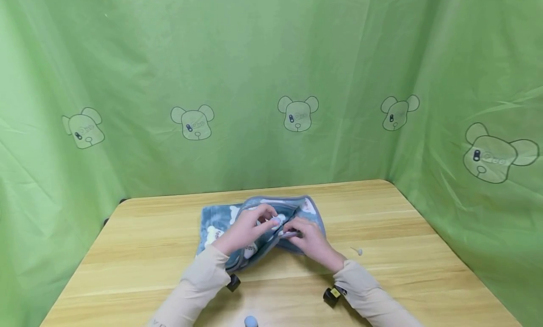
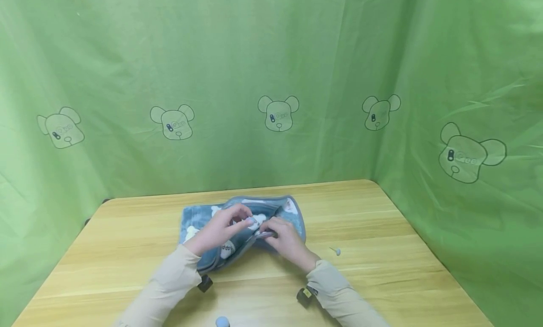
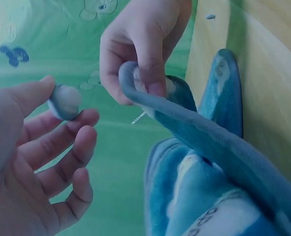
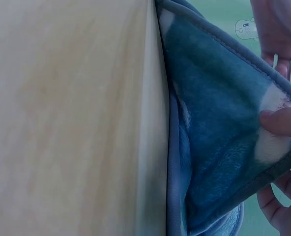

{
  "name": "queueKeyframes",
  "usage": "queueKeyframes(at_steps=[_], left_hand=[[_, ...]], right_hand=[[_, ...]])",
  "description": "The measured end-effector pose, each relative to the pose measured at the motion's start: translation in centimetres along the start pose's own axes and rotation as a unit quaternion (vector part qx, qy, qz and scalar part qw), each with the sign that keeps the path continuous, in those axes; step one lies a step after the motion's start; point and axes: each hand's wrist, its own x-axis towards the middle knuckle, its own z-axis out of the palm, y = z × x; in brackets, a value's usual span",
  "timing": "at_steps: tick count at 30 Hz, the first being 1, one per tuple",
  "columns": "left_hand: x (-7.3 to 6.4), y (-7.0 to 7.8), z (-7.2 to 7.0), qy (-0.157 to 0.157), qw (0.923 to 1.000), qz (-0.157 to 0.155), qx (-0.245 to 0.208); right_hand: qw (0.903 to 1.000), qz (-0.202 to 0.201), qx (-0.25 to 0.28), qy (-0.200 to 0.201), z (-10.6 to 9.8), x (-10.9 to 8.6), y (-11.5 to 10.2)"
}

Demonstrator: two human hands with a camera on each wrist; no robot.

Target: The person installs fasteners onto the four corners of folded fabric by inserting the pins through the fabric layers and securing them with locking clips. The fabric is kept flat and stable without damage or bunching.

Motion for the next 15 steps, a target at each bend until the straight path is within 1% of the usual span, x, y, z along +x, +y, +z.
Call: queueKeyframes(at_steps=[4,7,12,15], left_hand=[[0.9,-1.1,0.7,0.033,0.997,-0.051,-0.048],[1.4,-1.8,1.3,0.048,0.9931,-0.082,-0.069],[1.9,-3.0,2.5,0.049,0.9902,-0.097,-0.088],[1.9,-3.2,3.0,0.045,0.9903,-0.094,-0.092]], right_hand=[[1.0,-0.009,-0.002,-0.001,-0.1,0.0,0.1],[0.9999,-0.009,-0.002,-0.005,-0.1,0.0,0.1],[0.9999,-0.005,0.0,-0.012,-0.2,0.0,0.2],[0.9999,-0.006,0.001,-0.011,-0.2,0.0,0.1]])
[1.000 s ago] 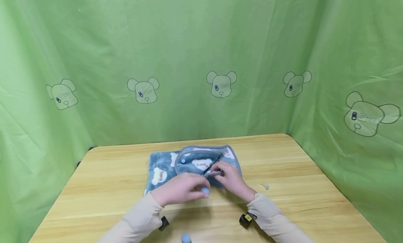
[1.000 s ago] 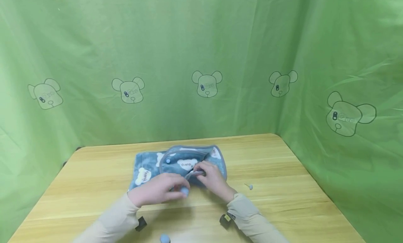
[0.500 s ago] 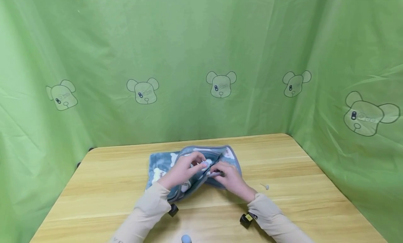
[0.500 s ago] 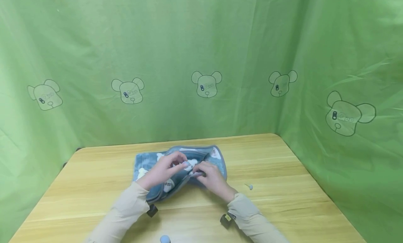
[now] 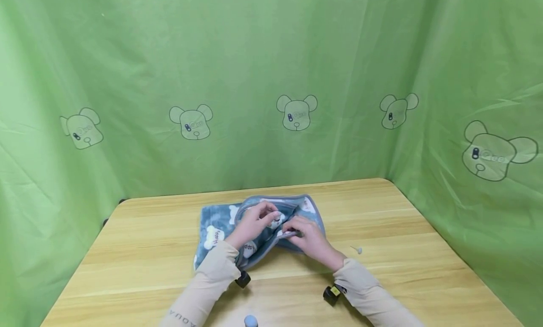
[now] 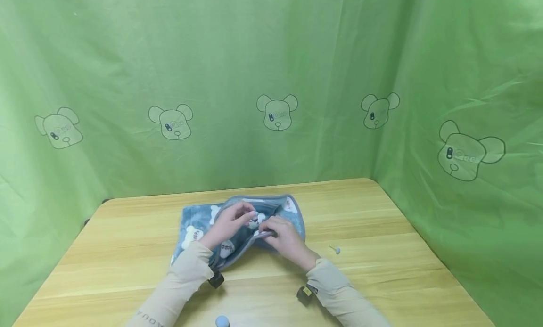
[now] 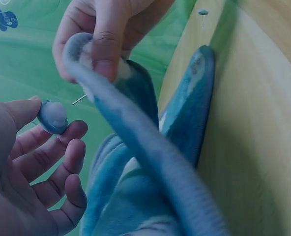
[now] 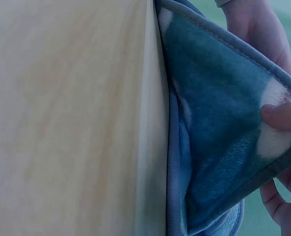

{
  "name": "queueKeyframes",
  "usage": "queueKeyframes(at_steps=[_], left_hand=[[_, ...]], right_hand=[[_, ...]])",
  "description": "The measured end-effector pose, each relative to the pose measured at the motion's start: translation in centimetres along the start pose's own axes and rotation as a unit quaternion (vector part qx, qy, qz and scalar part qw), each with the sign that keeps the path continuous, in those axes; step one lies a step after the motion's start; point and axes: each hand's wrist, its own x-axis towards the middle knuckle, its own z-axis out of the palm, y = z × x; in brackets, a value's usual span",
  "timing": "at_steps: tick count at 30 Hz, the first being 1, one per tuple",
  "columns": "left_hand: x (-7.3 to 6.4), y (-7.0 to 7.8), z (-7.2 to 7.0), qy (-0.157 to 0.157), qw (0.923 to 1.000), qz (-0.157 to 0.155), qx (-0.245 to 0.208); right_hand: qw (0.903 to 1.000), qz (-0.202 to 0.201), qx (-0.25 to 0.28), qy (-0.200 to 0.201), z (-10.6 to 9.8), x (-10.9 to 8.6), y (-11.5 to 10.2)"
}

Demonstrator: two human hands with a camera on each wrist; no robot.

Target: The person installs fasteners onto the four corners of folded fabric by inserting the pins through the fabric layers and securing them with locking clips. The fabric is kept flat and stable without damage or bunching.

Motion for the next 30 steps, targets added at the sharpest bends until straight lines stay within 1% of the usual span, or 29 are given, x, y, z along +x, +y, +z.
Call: queueKeyframes(at_steps=[6,13,17,21,30], left_hand=[[-0.14,-0.06,0.31,-0.018,0.9998,-0.004,-0.006],[-0.21,-0.07,0.34,-0.027,0.9996,-0.011,-0.005],[-0.29,-0.01,0.35,-0.033,0.9994,-0.007,0.004],[-0.32,-0.01,0.39,-0.039,0.999,-0.012,0.015],[-0.3,-0.08,0.5,-0.037,0.999,-0.022,0.004]], right_hand=[[1.0,-0.006,-0.001,0.004,0.02,0.07,-0.03],[1.0,0.005,0.0,-0.005,0.01,0.04,0.09],[1.0,0.006,0.003,-0.005,0.01,0.0,0.14],[1.0,0.003,0.004,-0.001,0.02,-0.03,0.19],[0.9999,0.005,0.002,0.014,-0.01,-0.04,0.09]])
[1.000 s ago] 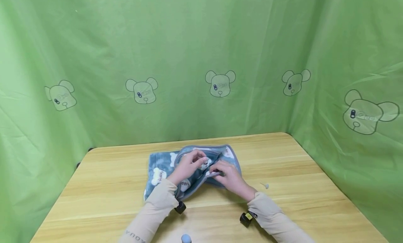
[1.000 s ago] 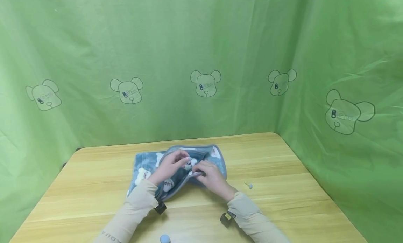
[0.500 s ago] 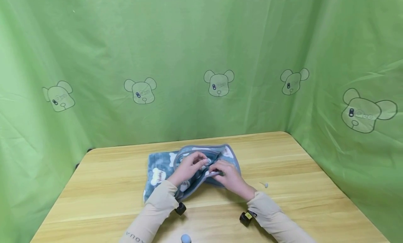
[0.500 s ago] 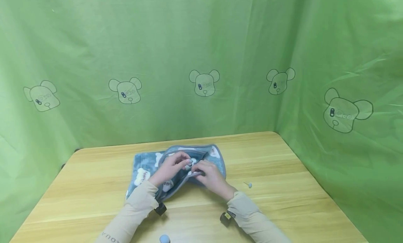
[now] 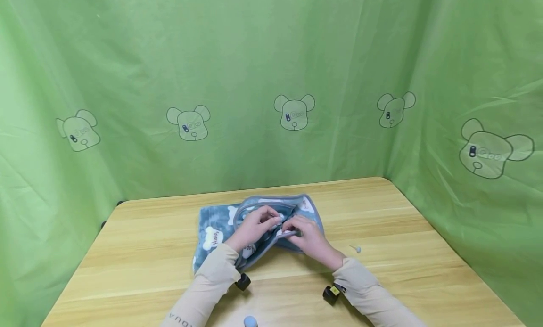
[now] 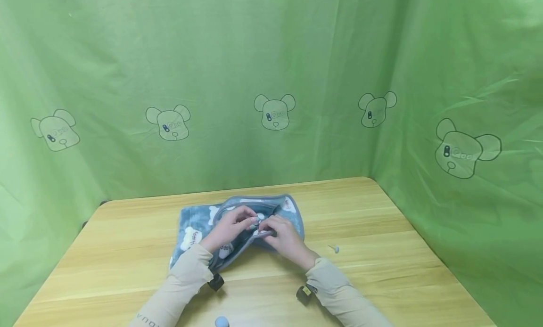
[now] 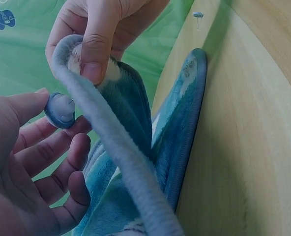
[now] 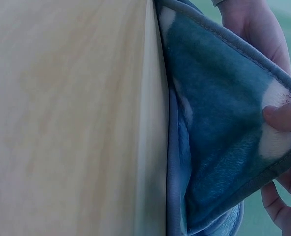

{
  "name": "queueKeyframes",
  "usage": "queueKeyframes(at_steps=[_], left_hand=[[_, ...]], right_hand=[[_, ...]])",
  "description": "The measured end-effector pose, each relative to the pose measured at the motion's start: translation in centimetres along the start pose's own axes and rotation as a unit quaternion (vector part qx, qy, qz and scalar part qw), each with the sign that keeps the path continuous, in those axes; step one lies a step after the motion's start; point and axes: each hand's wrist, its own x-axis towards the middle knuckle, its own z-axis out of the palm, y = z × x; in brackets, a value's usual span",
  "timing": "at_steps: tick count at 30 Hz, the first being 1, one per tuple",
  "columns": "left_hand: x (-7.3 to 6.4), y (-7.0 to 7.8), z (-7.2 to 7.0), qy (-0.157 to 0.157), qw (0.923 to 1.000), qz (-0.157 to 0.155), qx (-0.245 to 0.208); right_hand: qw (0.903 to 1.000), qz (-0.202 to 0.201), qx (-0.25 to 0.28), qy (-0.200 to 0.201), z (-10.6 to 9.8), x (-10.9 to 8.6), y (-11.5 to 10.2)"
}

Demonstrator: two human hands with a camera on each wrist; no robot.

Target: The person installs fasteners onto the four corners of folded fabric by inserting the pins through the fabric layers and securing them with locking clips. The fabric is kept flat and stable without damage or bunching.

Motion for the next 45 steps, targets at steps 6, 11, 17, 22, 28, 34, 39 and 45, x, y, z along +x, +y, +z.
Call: queueKeyframes(at_steps=[6,11,17,22,28,34,39,45], left_hand=[[-0.2,0.0,0.2,0.004,0.9999,0.009,0.009],[-0.3,0.0,0.3,0.001,0.9997,0.015,0.018],[-0.2,0.1,0.2,-0.01,0.9992,0.022,0.031],[-0.5,1.1,-0.5,-0.044,0.9921,0.04,0.111],[-2.0,2.7,-1.5,-0.042,0.9828,0.03,0.177],[-3.2,2.6,-1.3,-0.01,0.9657,0.06,0.252],[-3.4,2.2,-0.4,0.021,0.9572,0.091,0.274],[-3.3,2.2,0.3,0.052,0.9464,0.14,0.287]], right_hand=[[0.9998,-0.006,-0.005,0.017,0.0,0.0,-0.2],[0.9998,-0.009,-0.003,0.019,-0.1,0.1,-0.2],[0.9998,-0.005,-0.009,0.015,-0.2,0.2,-0.2],[0.9998,-0.006,-0.015,0.014,-0.3,0.2,-0.2],[0.9996,-0.001,-0.026,0.011,-0.4,0.2,-0.3],[0.9996,-0.009,-0.022,0.013,-0.4,0.2,-0.3],[0.9996,-0.013,-0.02,0.017,-0.4,0.2,-0.2],[0.9995,-0.006,-0.027,0.014,-0.3,0.2,-0.2]])
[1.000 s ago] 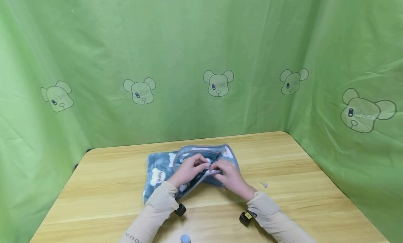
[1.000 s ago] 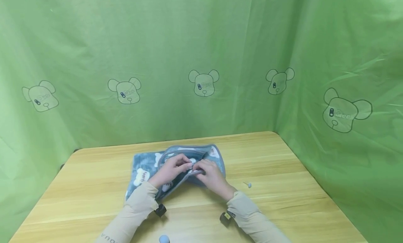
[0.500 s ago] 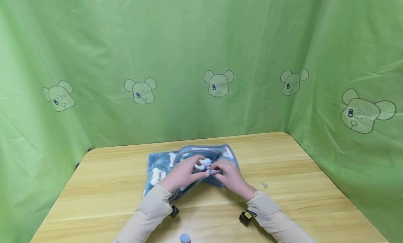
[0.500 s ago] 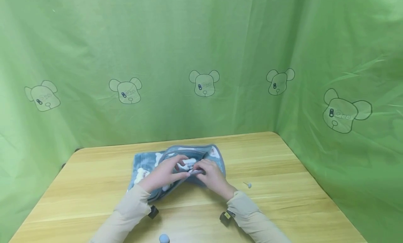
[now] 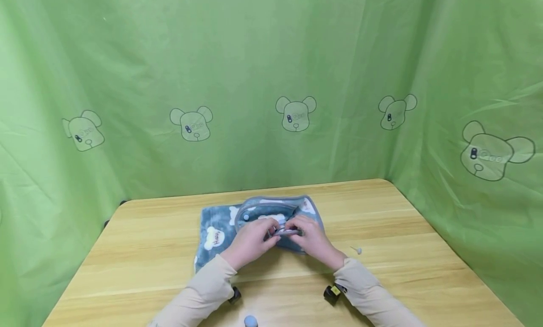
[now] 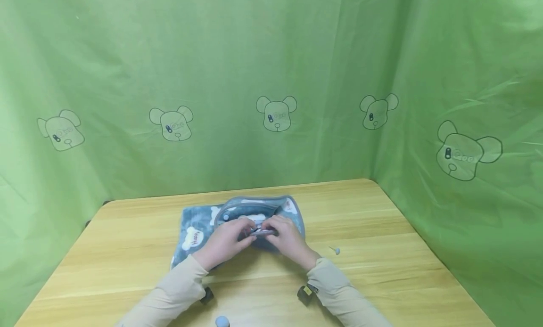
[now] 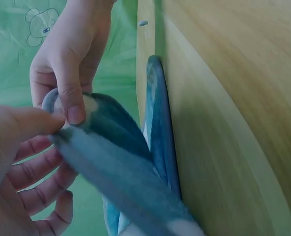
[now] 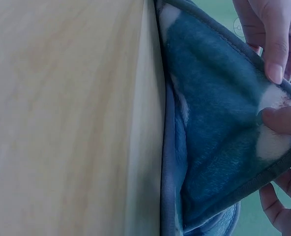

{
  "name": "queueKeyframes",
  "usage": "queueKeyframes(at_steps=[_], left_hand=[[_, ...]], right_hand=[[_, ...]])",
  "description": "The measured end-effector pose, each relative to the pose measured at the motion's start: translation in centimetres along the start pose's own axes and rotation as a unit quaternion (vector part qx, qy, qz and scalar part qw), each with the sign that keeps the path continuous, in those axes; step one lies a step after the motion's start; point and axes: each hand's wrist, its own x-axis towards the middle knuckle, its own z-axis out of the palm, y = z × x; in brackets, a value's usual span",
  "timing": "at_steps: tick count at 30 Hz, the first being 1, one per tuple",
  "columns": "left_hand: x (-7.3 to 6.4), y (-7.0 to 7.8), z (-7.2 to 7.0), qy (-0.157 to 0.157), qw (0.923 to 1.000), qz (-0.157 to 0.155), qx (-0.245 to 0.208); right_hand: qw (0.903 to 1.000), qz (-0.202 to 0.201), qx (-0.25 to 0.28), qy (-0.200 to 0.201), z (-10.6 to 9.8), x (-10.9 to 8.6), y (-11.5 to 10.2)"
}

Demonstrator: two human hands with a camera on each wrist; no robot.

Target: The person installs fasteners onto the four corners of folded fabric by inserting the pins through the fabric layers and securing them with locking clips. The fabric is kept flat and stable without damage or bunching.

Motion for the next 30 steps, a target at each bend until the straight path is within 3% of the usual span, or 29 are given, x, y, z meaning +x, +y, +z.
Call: queueKeyframes(at_steps=[5,10,20,25,30], left_hand=[[0.2,0.1,0.2,0.029,0.9989,0.026,0.024],[0.5,-0.1,0.1,0.039,0.9992,0.009,0.009],[1.1,-2.0,-0.9,0.029,0.9931,-0.088,-0.072],[0.9,-4.0,-1.4,0.043,0.9843,-0.135,-0.106],[0.3,-6.7,-0.8,0.07,0.9741,-0.187,-0.106]], right_hand=[[1.0,-0.007,-0.006,0.002,0.0,0.2,0.1],[0.9999,-0.013,0.002,-0.006,-0.5,0.8,0.1],[0.996,0.086,-0.002,-0.023,-3.3,1.2,0.4],[0.9933,0.114,-0.006,-0.021,-5.2,0.5,1.4],[0.991,0.131,-0.025,-0.014,-7.0,-0.4,2.6]])
